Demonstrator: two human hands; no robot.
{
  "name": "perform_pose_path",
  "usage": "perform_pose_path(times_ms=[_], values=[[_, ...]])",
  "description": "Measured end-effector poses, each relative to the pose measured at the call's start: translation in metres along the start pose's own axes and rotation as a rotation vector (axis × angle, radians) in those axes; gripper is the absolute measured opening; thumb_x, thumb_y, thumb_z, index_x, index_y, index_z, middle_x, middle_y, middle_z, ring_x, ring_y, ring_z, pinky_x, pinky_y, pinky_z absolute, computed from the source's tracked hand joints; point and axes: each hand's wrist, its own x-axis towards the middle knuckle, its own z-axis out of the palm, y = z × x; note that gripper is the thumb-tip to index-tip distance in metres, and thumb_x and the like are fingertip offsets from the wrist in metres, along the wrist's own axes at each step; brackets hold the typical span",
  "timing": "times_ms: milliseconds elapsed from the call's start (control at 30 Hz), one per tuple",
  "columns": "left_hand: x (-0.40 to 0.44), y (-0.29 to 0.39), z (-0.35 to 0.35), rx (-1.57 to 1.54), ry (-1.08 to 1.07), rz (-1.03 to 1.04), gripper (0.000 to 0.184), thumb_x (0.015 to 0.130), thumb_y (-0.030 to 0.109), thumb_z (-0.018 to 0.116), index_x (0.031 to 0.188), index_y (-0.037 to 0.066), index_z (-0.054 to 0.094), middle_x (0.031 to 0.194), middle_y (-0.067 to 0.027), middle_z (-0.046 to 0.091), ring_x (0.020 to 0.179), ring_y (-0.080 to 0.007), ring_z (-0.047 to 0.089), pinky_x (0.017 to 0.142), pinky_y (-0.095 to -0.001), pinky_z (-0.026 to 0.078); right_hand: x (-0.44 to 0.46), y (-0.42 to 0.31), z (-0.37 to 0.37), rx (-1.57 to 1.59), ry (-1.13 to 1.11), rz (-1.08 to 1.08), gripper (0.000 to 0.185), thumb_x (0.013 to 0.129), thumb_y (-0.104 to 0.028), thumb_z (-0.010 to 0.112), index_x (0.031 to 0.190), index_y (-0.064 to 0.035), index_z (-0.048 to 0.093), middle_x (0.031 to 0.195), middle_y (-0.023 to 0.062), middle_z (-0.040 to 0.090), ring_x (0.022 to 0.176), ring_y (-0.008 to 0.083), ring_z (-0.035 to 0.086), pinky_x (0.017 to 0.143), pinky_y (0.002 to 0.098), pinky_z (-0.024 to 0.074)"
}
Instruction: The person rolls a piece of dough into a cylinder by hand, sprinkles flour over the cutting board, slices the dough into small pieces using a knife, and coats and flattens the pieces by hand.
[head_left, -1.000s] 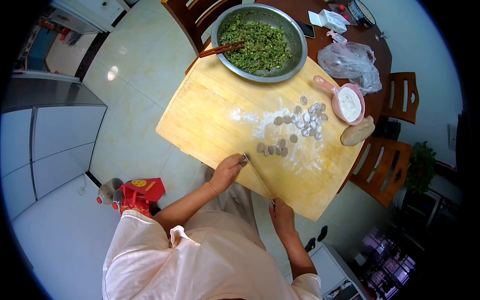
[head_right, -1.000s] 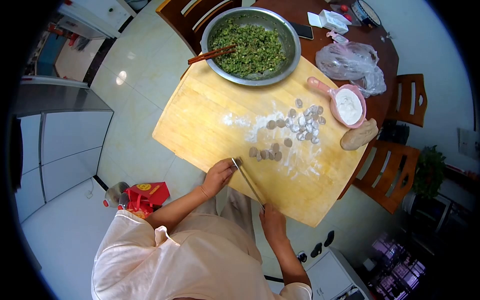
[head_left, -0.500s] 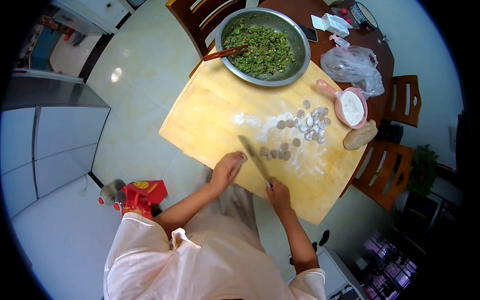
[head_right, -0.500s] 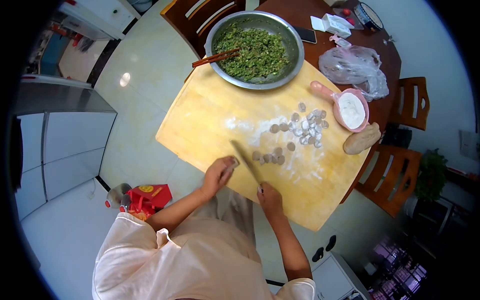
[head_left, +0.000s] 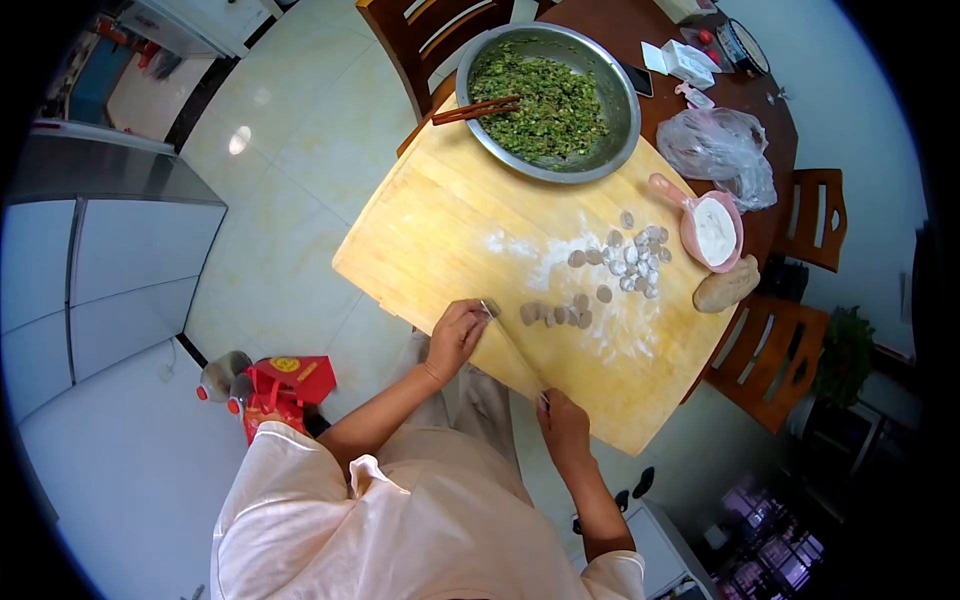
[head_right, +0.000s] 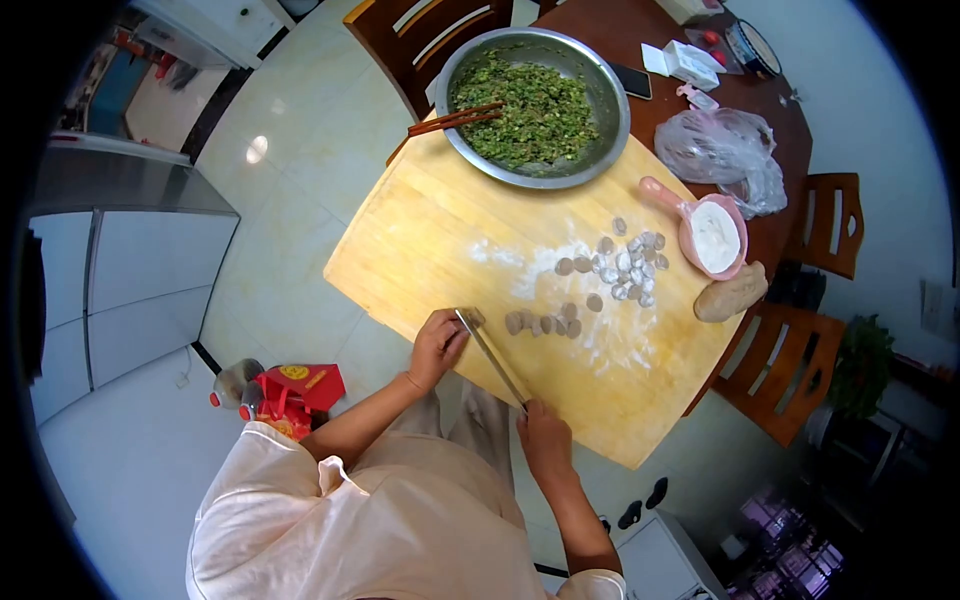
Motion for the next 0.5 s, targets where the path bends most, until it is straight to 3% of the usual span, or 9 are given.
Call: perform_pose_path(times_ms=[267,500], values=[[0.000,-0.002,0.001,0.045,0.024,-0.003,0.010,0.080,-0.004,0.071,0.088,0.000,0.067,0.103,-0.0151,0.067,0.092,-0.0328,0.065,0.078,-0.0372,0.054,0.036,0.000,0.021,-0.066,-0.028,0.013,0.012,0.094,-0.013,0.061,0.095,-0.0015,0.058,0.087,0.0226,0.066,0.078,0.0428,0.065,0.068,0.0496,0.0510],[-0.011,-0.003,-0.007,0.084,-0.063,0.065,0.027,0.084,-0.003,0.067,0.110,0.001,0.068,0.119,-0.0173,0.063,0.108,-0.0351,0.062,0.091,-0.0397,0.053,0.071,0.009,0.044,0.054,0.080,-0.086,0.014,0.094,-0.015,0.061,0.095,-0.0018,0.058,0.082,0.0230,0.065,0.077,0.0432,0.064,0.067,0.0512,0.0494]])
